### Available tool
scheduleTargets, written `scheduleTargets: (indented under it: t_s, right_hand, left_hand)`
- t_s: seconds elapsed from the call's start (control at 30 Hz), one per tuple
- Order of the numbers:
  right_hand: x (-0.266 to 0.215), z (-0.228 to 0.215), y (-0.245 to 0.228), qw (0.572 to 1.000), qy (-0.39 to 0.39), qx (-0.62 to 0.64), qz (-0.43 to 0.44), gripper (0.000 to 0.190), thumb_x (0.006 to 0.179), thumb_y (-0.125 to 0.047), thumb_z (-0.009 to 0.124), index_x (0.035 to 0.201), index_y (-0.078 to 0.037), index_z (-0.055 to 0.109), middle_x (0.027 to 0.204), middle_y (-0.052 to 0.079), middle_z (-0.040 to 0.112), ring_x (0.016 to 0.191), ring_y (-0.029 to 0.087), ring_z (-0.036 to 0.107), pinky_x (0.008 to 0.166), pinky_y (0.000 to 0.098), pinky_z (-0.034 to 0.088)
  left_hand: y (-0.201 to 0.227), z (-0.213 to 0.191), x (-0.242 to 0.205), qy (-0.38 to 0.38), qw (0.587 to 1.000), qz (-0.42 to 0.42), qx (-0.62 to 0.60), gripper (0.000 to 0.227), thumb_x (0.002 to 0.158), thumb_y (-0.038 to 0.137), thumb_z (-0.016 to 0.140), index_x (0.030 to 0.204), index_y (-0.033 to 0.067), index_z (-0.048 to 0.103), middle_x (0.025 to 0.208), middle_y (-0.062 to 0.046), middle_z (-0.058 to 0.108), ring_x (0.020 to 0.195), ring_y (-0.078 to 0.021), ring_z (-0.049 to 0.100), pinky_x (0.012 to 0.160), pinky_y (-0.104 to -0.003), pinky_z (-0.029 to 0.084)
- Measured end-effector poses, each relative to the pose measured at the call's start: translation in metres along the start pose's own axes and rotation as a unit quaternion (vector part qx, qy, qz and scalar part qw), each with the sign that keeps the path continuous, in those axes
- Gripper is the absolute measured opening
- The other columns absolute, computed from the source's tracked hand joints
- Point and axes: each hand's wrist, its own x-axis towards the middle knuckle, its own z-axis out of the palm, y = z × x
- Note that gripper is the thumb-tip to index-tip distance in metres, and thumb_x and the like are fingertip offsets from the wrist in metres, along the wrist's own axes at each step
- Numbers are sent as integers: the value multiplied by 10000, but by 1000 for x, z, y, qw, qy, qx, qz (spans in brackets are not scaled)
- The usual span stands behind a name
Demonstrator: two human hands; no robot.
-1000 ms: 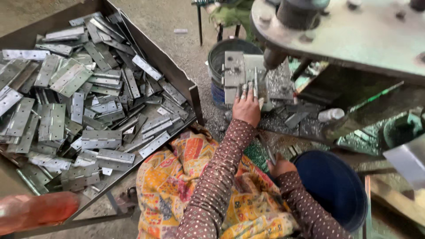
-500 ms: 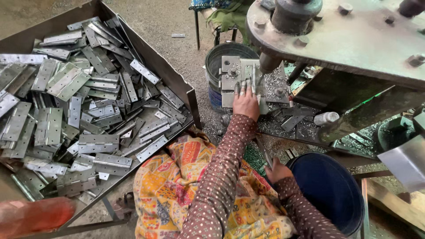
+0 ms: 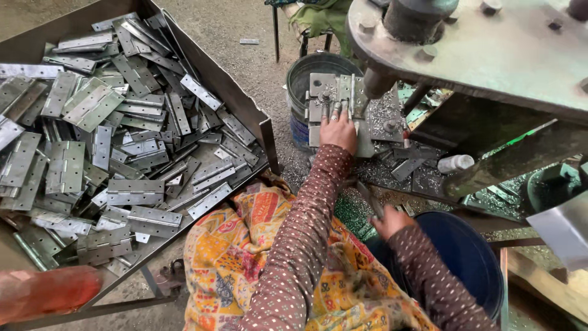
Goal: The person sits on the floor and repeatedly picks metal plates from a nearby bin, places them into a jig on a punching machine, and operates the machine to punch holes. After each cycle, the person removes the processed plate and returns it to the bin.
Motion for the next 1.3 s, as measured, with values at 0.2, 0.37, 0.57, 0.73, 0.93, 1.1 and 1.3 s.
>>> scheduleTargets:
  t_s: [0.2, 0.37, 0.57, 0.73, 0.93, 1.1, 1.3]
  right_hand:
    - [20, 91, 31, 998, 59, 20, -20, 677, 924, -557, 440, 1392, -67, 446, 875, 252, 725, 749, 435, 691, 697, 523, 563]
    - [43, 78, 46, 999, 4, -8, -33, 884, 836, -678, 552, 1448, -56, 408, 1032, 294, 705, 920, 445, 702, 783, 524, 557]
    - [45, -1, 61, 997, 38, -73, -5, 737, 870, -714, 581, 1079, -18, 699, 875, 219, 734, 803, 408, 739, 762, 506, 576]
    - [64, -28, 50, 997, -32, -63, -22, 741, 812, -697, 610, 1053, -6, 729, 787, 213, 716, 758, 361, 714, 756, 462, 595]
    - [58, -33, 47, 998, -44, -50, 1, 673, 820, -633, 676, 997, 16, 688, 682, 183, 657, 674, 317, 698, 665, 431, 606]
    - [50, -35, 46, 999, -46, -14, 11, 593, 819, -579, 679, 984, -9, 682, 690, 171, 631, 626, 290, 635, 617, 422, 575]
    - [51, -35, 47, 996, -81, 37, 18, 608, 849, -583, 667, 969, 11, 610, 640, 189, 620, 550, 315, 630, 544, 465, 564]
  left_hand:
    - [-2, 5, -3, 84, 995, -1, -52, 160, 802, 171, 615, 852, 74, 732, 1252, -155, 646, 1036, -263, 655, 901, -476, 496]
    - [-23, -20, -49, 227, 965, 79, -104, 166, 878, 192, 583, 995, 94, 648, 1054, -107, 666, 999, -246, 654, 840, -397, 552]
    - [-150, -31, -154, 234, 935, -264, -45, 399, 860, 231, 604, 1223, 66, 579, 1208, -152, 600, 1071, -298, 625, 891, -425, 523]
    - [-278, -32, -252, 206, 765, -609, -31, 582, 813, 261, 695, 1323, 69, 491, 1504, -207, 395, 1078, -411, 607, 862, -479, 534]
    - [-313, -39, -283, 43, 679, -732, 22, 616, 887, 353, 666, 1414, 198, 386, 1493, -225, 294, 1212, -413, 511, 962, -604, 427]
    - [-319, -46, -281, 58, 679, -731, -47, 737, 871, 239, 695, 1503, 188, 320, 1522, -205, 274, 1114, -400, 581, 922, -515, 483]
    - [-342, -9, -300, 289, 616, -709, -189, 822, 782, 109, 742, 1487, 64, 321, 1381, -253, 444, 1096, -428, 620, 920, -461, 522]
